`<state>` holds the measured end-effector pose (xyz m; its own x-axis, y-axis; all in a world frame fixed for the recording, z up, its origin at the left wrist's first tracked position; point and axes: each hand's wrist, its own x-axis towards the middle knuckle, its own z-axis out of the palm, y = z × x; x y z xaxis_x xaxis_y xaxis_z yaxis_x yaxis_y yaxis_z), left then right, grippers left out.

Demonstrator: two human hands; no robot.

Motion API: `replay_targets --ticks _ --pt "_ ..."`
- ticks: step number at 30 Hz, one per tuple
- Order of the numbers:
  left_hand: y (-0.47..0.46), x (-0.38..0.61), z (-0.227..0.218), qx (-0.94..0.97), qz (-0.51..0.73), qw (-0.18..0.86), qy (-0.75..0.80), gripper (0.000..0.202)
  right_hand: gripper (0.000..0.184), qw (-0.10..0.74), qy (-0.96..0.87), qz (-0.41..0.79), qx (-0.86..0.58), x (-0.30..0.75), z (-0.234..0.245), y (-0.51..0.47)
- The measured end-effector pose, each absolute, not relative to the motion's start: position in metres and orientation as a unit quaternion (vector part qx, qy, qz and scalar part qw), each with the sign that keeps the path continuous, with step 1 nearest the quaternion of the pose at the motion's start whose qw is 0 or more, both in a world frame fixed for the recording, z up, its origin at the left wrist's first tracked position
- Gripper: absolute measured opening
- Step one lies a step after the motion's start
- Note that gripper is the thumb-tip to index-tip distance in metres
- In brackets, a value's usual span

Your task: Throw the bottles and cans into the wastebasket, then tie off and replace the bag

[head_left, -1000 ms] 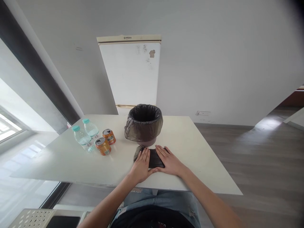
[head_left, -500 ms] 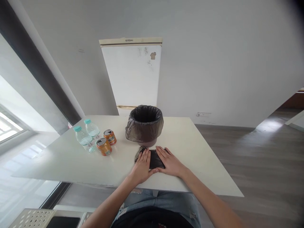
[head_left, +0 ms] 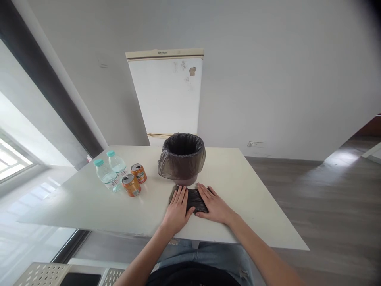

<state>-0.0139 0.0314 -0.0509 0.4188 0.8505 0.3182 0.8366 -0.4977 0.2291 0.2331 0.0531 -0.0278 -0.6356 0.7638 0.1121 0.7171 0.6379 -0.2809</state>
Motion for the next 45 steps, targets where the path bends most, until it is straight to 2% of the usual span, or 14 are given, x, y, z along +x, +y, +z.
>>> replay_targets --ticks 3,5,9,13,16,20,23,25,29,32,35,37,40,45 --pt "0.033 -0.013 -0.056 0.834 0.194 0.012 0.516 0.079 0.123 0.116 -0.898 0.107 -0.412 0.236 -0.029 0.054" --pt "0.034 -0.013 -0.059 0.833 0.193 0.013 0.518 0.08 0.118 0.13 -0.896 0.12 -0.408 0.239 -0.028 0.054" --pt "0.034 -0.013 -0.061 0.834 0.193 0.014 0.516 0.081 0.08 0.232 -0.845 0.166 -0.453 0.245 -0.025 0.057" --pt "0.033 -0.013 -0.061 0.833 0.191 0.019 0.519 0.08 0.059 0.34 -0.709 0.152 -0.599 0.248 -0.024 0.064" --pt "0.033 -0.013 -0.062 0.831 0.202 0.021 0.518 0.081 0.05 0.31 -0.65 0.128 -0.682 0.249 -0.033 0.061" --pt "0.032 -0.013 -0.06 0.825 0.223 0.026 0.518 0.076 0.06 0.253 -0.64 0.072 -0.722 0.242 -0.059 0.038" --pt "0.031 -0.013 -0.058 0.826 0.225 0.04 0.514 0.077 0.065 0.269 -0.64 0.022 -0.719 0.229 -0.076 0.024" --pt "0.03 -0.012 -0.055 0.829 0.219 0.047 0.512 0.077 0.059 0.27 -0.636 0.019 -0.723 0.222 -0.08 0.023" --pt "0.027 -0.01 -0.046 0.823 0.227 0.042 0.52 0.075 0.039 0.258 -0.606 0.072 -0.749 0.221 -0.073 0.035" --pt "0.023 -0.009 -0.032 0.821 0.24 0.038 0.517 0.07 0.024 0.328 -0.6 0.108 -0.722 0.229 -0.058 0.04" --pt "0.017 -0.01 -0.019 0.831 0.234 0.05 0.502 0.056 0.014 0.418 -0.567 0.217 -0.676 0.238 -0.04 0.038" --pt "0.013 -0.011 -0.012 0.846 0.223 0.064 0.481 0.05 0.013 0.469 -0.504 0.318 -0.652 0.244 -0.029 0.036" --pt "0.01 -0.011 -0.005 0.865 0.213 0.078 0.448 0.051 0.022 0.539 -0.386 0.445 -0.602 0.253 -0.019 0.037" --pt "0.013 -0.011 -0.006 0.858 0.237 0.059 0.452 0.052 0.024 0.614 -0.27 0.535 -0.513 0.255 -0.02 0.033"
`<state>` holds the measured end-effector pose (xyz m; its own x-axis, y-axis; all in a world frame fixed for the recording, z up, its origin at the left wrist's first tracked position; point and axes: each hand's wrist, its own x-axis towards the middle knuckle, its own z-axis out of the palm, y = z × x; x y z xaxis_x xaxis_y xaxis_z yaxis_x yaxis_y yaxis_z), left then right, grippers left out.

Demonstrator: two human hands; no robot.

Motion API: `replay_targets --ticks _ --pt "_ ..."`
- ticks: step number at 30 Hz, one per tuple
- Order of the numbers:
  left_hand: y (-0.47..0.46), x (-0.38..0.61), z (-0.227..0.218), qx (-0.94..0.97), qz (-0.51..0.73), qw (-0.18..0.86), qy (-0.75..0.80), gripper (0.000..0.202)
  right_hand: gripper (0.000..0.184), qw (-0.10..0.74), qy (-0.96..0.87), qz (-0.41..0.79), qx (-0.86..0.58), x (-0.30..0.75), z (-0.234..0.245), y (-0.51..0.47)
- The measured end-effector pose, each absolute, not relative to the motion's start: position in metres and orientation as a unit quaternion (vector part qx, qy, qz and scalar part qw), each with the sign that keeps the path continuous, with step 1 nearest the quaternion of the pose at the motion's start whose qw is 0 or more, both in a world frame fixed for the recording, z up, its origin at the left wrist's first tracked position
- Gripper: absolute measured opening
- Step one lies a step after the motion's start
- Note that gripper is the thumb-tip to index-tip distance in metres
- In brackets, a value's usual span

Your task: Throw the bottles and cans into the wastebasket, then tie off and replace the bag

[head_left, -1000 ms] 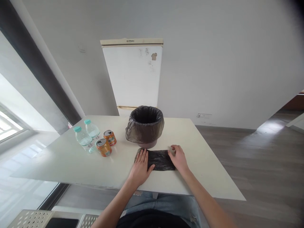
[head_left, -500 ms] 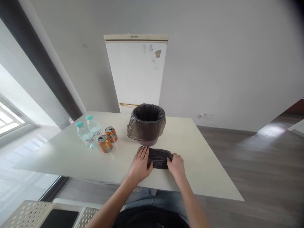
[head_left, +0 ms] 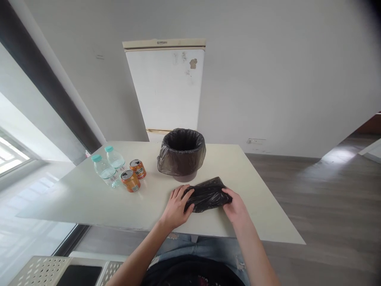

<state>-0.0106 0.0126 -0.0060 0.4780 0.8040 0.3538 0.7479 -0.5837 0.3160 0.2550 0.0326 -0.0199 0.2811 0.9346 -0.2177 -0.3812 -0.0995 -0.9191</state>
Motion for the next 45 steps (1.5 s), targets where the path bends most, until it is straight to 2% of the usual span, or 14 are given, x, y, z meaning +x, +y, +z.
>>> replay_targets --ticks 4,8,11,14,18,22,30,33,36,39,42,45 --pt "0.017 -0.009 -0.012 0.875 0.207 0.052 0.435 0.053 0.028 0.657 -0.121 0.605 -0.432 0.241 -0.015 0.019" --pt "0.017 -0.006 -0.015 0.887 0.189 0.051 0.419 0.053 0.05 0.703 -0.077 0.609 -0.359 0.222 -0.008 0.009" --pt "0.013 -0.002 -0.011 0.885 0.189 0.044 0.424 0.053 0.064 0.723 -0.083 0.582 -0.362 0.209 -0.013 0.006" --pt "0.012 0.003 -0.001 0.887 0.215 0.031 0.407 0.056 0.056 0.727 -0.085 0.557 -0.394 0.205 -0.019 0.008" --pt "0.024 0.009 0.011 0.935 0.22 0.06 0.271 0.041 0.042 0.719 -0.086 0.543 -0.425 0.218 -0.016 0.015" --pt "0.044 0.017 0.01 0.957 0.202 0.098 0.186 0.04 0.037 0.708 -0.098 0.535 -0.451 0.239 -0.012 0.023" --pt "0.062 0.028 0.001 0.956 0.195 0.113 0.188 0.047 0.03 0.694 -0.066 0.501 -0.513 0.262 -0.024 0.03" --pt "0.063 0.028 -0.002 0.953 0.197 0.114 0.202 0.043 0.029 0.686 -0.061 0.507 -0.518 0.261 -0.021 0.032" --pt "0.063 0.029 -0.006 0.952 0.189 0.12 0.209 0.039 0.033 0.688 -0.125 0.497 -0.513 0.252 -0.017 0.031" --pt "0.062 0.029 -0.008 0.951 0.188 0.117 0.215 0.038 0.043 0.694 -0.267 0.404 -0.533 0.237 -0.015 0.028" --pt "0.063 0.03 -0.01 0.951 0.188 0.111 0.217 0.038 0.053 0.63 -0.443 0.296 -0.565 0.22 -0.015 0.023" --pt "0.065 0.031 -0.016 0.955 0.187 0.096 0.21 0.039 0.057 0.542 -0.578 0.239 -0.561 0.205 -0.018 0.019"
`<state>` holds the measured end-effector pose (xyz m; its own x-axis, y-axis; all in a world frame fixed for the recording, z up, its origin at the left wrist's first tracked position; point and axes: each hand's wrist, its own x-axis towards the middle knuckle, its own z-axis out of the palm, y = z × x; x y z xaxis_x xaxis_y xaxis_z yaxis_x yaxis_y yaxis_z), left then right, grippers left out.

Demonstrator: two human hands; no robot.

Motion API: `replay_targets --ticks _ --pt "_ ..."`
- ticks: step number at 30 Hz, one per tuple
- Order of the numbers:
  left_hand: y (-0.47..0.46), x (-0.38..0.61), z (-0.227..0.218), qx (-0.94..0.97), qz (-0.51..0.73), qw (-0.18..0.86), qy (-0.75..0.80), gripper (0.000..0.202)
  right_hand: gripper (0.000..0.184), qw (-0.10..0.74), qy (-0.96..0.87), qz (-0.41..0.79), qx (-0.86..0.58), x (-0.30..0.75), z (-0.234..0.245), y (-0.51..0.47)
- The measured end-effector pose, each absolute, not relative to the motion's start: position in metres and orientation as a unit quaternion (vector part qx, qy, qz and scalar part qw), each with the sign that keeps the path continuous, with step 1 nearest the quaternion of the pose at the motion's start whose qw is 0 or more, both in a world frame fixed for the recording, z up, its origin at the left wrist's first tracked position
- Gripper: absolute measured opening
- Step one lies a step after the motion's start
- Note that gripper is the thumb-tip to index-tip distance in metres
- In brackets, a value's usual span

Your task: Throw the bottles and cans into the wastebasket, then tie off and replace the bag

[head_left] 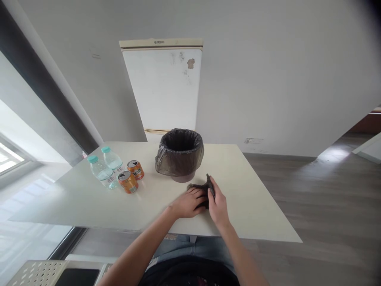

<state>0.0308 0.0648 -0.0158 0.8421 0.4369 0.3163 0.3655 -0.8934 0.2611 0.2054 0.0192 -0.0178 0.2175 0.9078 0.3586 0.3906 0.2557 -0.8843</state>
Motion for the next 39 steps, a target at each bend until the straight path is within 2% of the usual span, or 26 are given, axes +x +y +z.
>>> replay_targets --ticks 4,9,13,17,20,23,28,31,34,39 --pt "0.062 0.03 -0.019 0.959 0.176 0.068 0.212 0.039 0.055 0.474 -0.672 0.195 -0.534 0.195 -0.027 0.019" --pt "0.041 0.01 -0.007 0.93 0.222 0.072 0.284 0.048 0.053 0.456 -0.677 0.188 -0.546 0.198 -0.036 0.023" --pt "0.027 -0.01 -0.007 0.897 0.244 0.089 0.356 0.036 0.054 0.444 -0.695 0.147 -0.546 0.196 -0.034 0.023" --pt "0.027 -0.014 -0.018 0.893 0.226 0.133 0.365 0.028 0.06 0.351 -0.79 0.091 -0.494 0.183 -0.032 0.021" --pt "0.029 -0.014 -0.023 0.879 0.23 0.165 0.384 0.042 0.062 0.27 -0.838 0.066 -0.469 0.176 -0.035 0.019" --pt "0.028 -0.016 -0.024 0.871 0.248 0.173 0.387 0.058 0.067 0.227 -0.852 0.049 -0.469 0.174 -0.037 0.017" --pt "0.021 -0.017 -0.016 0.861 0.297 0.136 0.391 0.058 0.07 0.199 -0.853 0.054 -0.479 0.172 -0.04 0.019" --pt "0.019 -0.016 -0.011 0.876 0.281 0.133 0.369 0.063 0.076 0.205 -0.845 0.089 -0.486 0.171 -0.041 0.021" --pt "0.019 -0.016 -0.01 0.88 0.262 0.142 0.369 0.058 0.083 0.276 -0.821 0.136 -0.481 0.176 -0.035 0.018" --pt "0.019 -0.014 -0.01 0.885 0.26 0.124 0.367 0.037 0.054 0.441 -0.747 0.13 -0.48 0.197 -0.012 0.013"
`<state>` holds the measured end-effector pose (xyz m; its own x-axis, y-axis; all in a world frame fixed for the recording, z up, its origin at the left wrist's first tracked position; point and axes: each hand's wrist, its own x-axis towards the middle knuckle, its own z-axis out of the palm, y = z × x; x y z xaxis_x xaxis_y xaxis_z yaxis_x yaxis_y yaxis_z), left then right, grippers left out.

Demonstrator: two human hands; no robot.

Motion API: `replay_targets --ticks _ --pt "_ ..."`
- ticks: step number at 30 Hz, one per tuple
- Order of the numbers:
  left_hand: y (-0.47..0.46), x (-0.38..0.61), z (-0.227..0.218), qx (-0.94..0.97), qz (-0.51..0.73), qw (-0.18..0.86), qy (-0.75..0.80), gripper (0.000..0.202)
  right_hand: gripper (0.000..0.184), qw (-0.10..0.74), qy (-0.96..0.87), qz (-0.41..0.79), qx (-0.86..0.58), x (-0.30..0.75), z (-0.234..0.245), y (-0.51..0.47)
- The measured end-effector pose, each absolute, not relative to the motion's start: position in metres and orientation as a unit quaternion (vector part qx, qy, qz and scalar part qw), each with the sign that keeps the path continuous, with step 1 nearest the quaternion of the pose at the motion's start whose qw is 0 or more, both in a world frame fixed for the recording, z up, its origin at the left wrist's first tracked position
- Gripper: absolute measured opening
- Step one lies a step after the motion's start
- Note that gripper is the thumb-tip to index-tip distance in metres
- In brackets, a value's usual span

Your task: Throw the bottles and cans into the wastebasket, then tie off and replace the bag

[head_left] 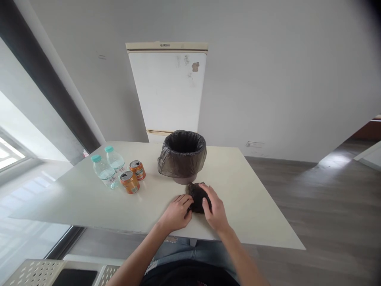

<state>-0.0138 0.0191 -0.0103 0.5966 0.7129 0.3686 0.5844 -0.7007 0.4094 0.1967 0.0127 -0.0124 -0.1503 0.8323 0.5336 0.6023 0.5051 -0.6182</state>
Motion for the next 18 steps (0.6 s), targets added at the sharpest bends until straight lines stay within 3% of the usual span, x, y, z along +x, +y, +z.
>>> replay_targets --ticks 2,4,7,10,18 --pt "0.019 -0.013 -0.011 0.883 0.264 0.118 0.369 0.035 0.048 0.424 -0.762 0.106 -0.478 0.201 -0.007 0.015" --pt "0.02 -0.013 -0.011 0.883 0.262 0.111 0.372 0.034 0.047 0.352 -0.81 0.087 -0.461 0.2 -0.006 0.02" --pt "0.021 -0.013 -0.014 0.88 0.261 0.105 0.382 0.035 0.053 0.24 -0.861 0.071 -0.442 0.192 -0.013 0.026" --pt "0.022 -0.013 -0.016 0.877 0.259 0.111 0.389 0.038 0.061 0.179 -0.871 0.063 -0.453 0.187 -0.023 0.029" --pt "0.022 -0.012 -0.018 0.875 0.255 0.11 0.395 0.037 0.062 0.165 -0.871 0.051 -0.46 0.188 -0.033 0.029"
